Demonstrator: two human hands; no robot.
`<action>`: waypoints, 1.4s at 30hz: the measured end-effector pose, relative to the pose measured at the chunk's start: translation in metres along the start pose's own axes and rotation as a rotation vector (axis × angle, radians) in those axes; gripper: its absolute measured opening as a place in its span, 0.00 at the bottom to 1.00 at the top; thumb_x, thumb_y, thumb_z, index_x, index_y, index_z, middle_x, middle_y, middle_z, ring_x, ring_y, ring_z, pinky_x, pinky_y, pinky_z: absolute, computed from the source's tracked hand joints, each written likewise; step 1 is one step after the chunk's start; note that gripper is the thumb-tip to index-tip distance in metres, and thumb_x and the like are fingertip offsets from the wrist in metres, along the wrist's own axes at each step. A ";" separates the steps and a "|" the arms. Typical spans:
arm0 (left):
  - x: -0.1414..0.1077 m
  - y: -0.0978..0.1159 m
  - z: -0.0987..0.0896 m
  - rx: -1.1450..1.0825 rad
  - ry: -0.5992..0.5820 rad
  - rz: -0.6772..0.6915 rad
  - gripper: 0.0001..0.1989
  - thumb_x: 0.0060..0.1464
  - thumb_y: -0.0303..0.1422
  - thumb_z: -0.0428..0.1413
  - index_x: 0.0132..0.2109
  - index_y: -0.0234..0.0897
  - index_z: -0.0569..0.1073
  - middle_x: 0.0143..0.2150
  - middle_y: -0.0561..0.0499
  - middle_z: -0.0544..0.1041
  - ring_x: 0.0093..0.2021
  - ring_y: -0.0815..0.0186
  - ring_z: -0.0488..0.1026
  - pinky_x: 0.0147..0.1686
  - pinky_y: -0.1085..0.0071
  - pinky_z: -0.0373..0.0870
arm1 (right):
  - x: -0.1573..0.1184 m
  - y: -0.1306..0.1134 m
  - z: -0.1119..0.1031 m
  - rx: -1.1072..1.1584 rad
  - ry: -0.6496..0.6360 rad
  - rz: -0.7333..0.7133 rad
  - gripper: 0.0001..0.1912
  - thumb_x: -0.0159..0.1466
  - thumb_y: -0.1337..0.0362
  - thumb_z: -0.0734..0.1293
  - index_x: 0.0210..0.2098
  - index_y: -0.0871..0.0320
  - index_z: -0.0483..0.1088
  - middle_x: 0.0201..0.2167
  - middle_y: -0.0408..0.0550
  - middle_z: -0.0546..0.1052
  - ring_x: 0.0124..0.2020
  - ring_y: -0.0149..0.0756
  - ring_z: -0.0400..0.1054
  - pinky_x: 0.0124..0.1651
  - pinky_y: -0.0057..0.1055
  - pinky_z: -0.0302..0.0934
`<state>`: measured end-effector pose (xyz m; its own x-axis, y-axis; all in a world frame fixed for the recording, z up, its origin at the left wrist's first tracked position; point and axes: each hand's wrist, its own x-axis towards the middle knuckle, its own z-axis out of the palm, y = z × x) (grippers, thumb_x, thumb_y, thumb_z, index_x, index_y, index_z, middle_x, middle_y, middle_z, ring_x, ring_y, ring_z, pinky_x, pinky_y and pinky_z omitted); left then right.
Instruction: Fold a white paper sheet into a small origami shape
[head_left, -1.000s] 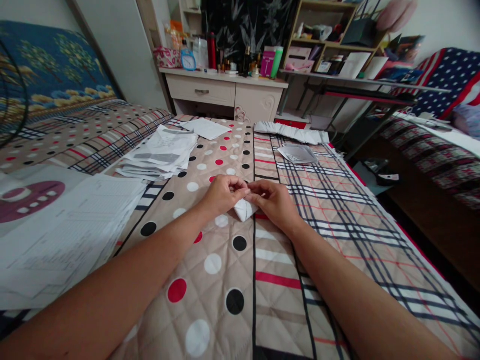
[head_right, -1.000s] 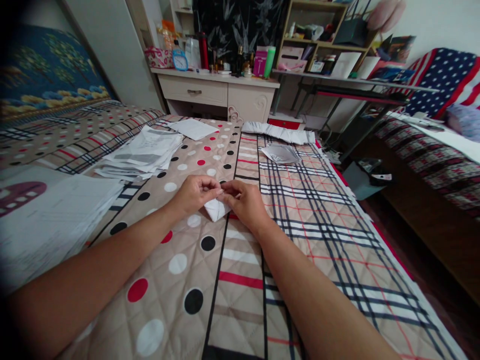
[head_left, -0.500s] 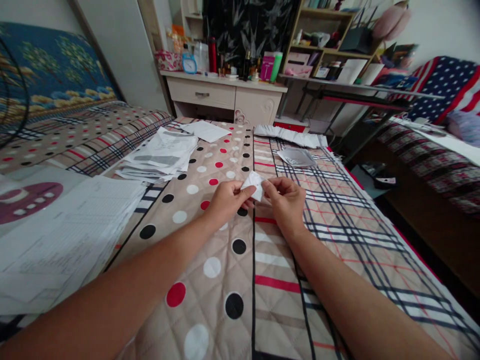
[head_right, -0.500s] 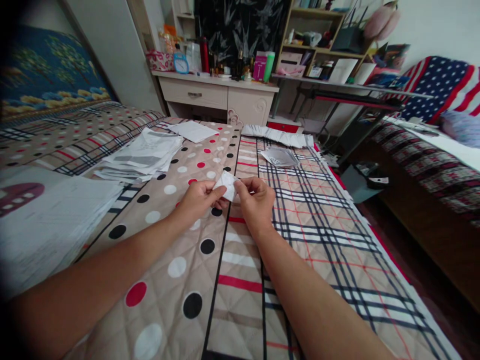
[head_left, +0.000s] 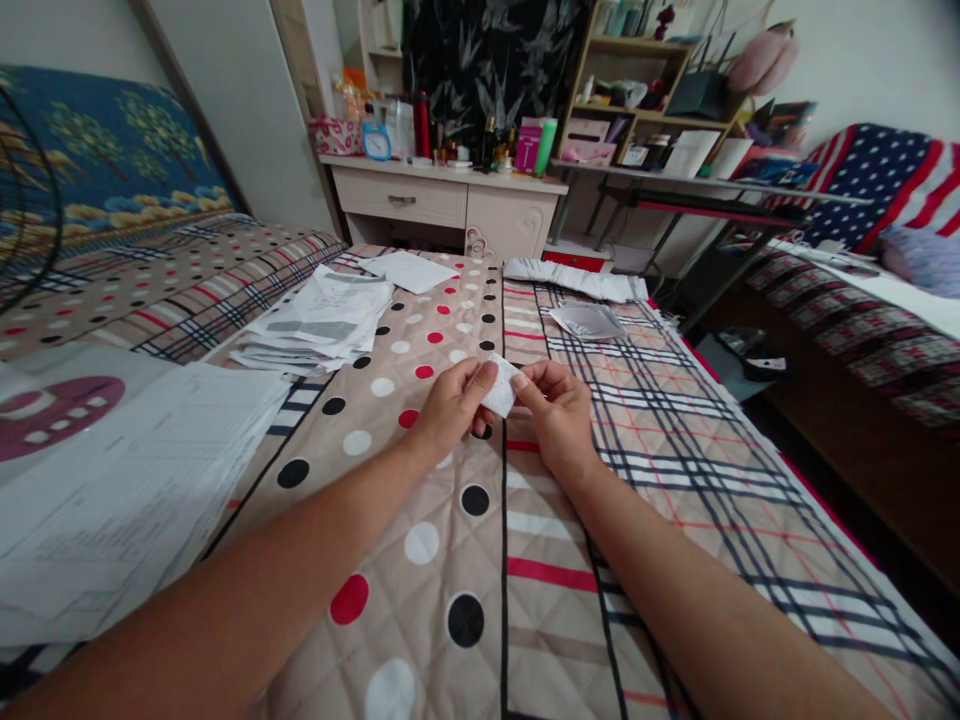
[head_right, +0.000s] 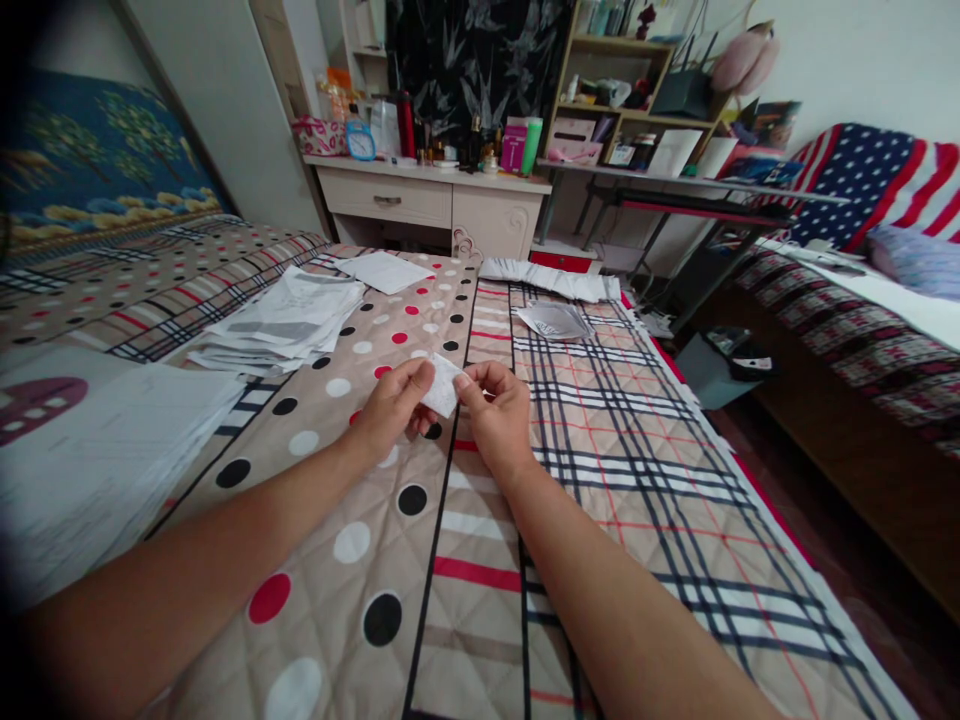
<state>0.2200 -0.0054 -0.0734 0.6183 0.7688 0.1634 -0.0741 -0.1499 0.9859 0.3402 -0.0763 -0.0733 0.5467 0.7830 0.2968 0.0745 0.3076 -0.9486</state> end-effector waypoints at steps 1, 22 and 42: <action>-0.001 0.000 0.001 0.050 0.032 0.046 0.21 0.60 0.50 0.48 0.31 0.37 0.66 0.17 0.58 0.65 0.15 0.73 0.61 0.15 0.77 0.55 | -0.001 -0.001 0.001 0.004 -0.003 -0.005 0.10 0.55 0.60 0.72 0.26 0.58 0.68 0.22 0.40 0.70 0.23 0.28 0.63 0.29 0.27 0.58; 0.002 0.001 0.001 -0.183 -0.074 -0.103 0.24 0.48 0.53 0.60 0.27 0.36 0.66 0.16 0.60 0.62 0.13 0.77 0.54 0.11 0.78 0.49 | -0.011 -0.009 0.011 0.122 -0.137 0.179 0.14 0.59 0.59 0.65 0.21 0.57 0.62 0.13 0.34 0.58 0.14 0.23 0.47 0.16 0.23 0.42; 0.016 -0.010 -0.012 0.390 0.293 0.108 0.29 0.57 0.53 0.50 0.17 0.37 0.61 0.15 0.55 0.60 0.19 0.71 0.59 0.22 0.72 0.54 | -0.010 -0.003 0.014 0.127 -0.054 0.191 0.15 0.59 0.61 0.66 0.19 0.56 0.60 0.13 0.34 0.57 0.13 0.23 0.45 0.16 0.25 0.40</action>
<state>0.2215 0.0157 -0.0803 0.3730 0.8701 0.3221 0.2076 -0.4166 0.8850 0.3231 -0.0773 -0.0716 0.4950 0.8602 0.1224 -0.1332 0.2143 -0.9676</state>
